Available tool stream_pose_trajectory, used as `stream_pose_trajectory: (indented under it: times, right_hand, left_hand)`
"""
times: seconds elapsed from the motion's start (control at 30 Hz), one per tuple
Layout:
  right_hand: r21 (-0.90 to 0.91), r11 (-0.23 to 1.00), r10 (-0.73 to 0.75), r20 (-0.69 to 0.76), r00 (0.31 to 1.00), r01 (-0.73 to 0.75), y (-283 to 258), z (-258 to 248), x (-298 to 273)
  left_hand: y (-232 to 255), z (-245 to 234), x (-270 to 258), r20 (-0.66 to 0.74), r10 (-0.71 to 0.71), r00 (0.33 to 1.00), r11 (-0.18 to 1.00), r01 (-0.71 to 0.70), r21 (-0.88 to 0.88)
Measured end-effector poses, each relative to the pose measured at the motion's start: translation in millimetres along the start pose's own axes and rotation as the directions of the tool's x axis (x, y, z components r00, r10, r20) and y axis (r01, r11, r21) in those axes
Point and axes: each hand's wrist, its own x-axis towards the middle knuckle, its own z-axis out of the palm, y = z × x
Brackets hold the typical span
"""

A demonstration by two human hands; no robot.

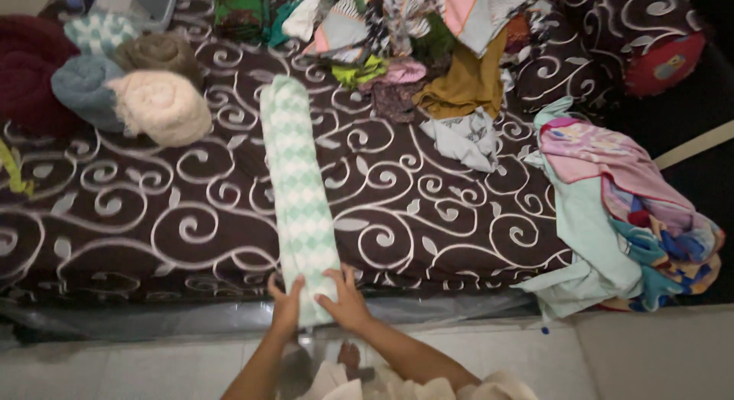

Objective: The person folds a light green and white checkered towel on a bed, then folds a colorful Mickey and Minnie Mouse blanket. The person places the folded towel with other rolled items and continues folding the blanket into a compact rectangle.

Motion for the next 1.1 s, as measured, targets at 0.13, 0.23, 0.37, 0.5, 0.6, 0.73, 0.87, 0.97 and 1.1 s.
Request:
stream_pose_trajectory:
  times: [0.13, 0.23, 0.37, 0.5, 0.6, 0.73, 0.87, 0.97, 1.1]
  right_hand:
    - [0.041, 0.981, -0.193, 0.076, 0.978, 0.190, -14.8, -15.6, -25.9]
    - [-0.012, 0.967, -0.252, 0.119, 0.960, 0.255, -25.6, -29.2, -34.6]
    - [-0.247, 0.945, -0.177, 0.162, 0.971, 0.213, -31.3, -27.8, -46.5]
    - [-0.540, 0.810, -0.190, 0.123, 0.974, 0.227, -30.8, -20.6, -52.6]
    - [-0.428, 0.892, -0.117, 0.088, 0.989, 0.144, -35.1, -18.7, -41.7]
    - [-0.423, 0.898, -0.112, 0.050, 0.992, 0.123, -34.9, -4.4, -46.0]
    - [-0.434, 0.896, 0.040, 0.291, 0.956, 0.094, -23.9, 19.4, -64.3]
    - [-0.377, 0.907, -0.053, 0.340, 0.939, 0.187, -18.4, 6.6, -43.6]
    - [0.065, 0.997, 0.010, 0.331, 0.944, -0.033, -13.0, -15.5, -7.4]
  left_hand:
    - [-14.2, -20.4, -24.0, 0.127, -0.160, 0.979, 0.980, 0.172, -0.098]
    - [-8.4, -21.5, -34.8, 0.120, -0.104, 0.987, 0.994, 0.108, -0.031]
    - [-8.7, -18.4, -49.7, 0.107, 0.166, 0.980, 0.985, -0.169, 0.018]
    - [-19.4, -19.6, -48.9, 0.152, 0.580, 0.800, 0.782, -0.600, 0.173]
    - [-15.2, -22.7, -30.4, 0.264, 0.540, 0.799, 0.758, -0.598, 0.259]
    - [-17.5, -16.9, -18.5, 0.276, -0.067, 0.959, 0.993, 0.090, -0.072]
    - [-34.6, -22.7, -20.7, 0.222, -0.061, 0.973, 0.959, -0.005, 0.284]
    - [-34.8, -25.9, -8.7, 0.259, 0.113, 0.959, 0.883, -0.216, 0.417]
    - [-48.1, -41.7, -13.7, 0.263, 0.123, 0.957, 0.861, -0.235, 0.452]
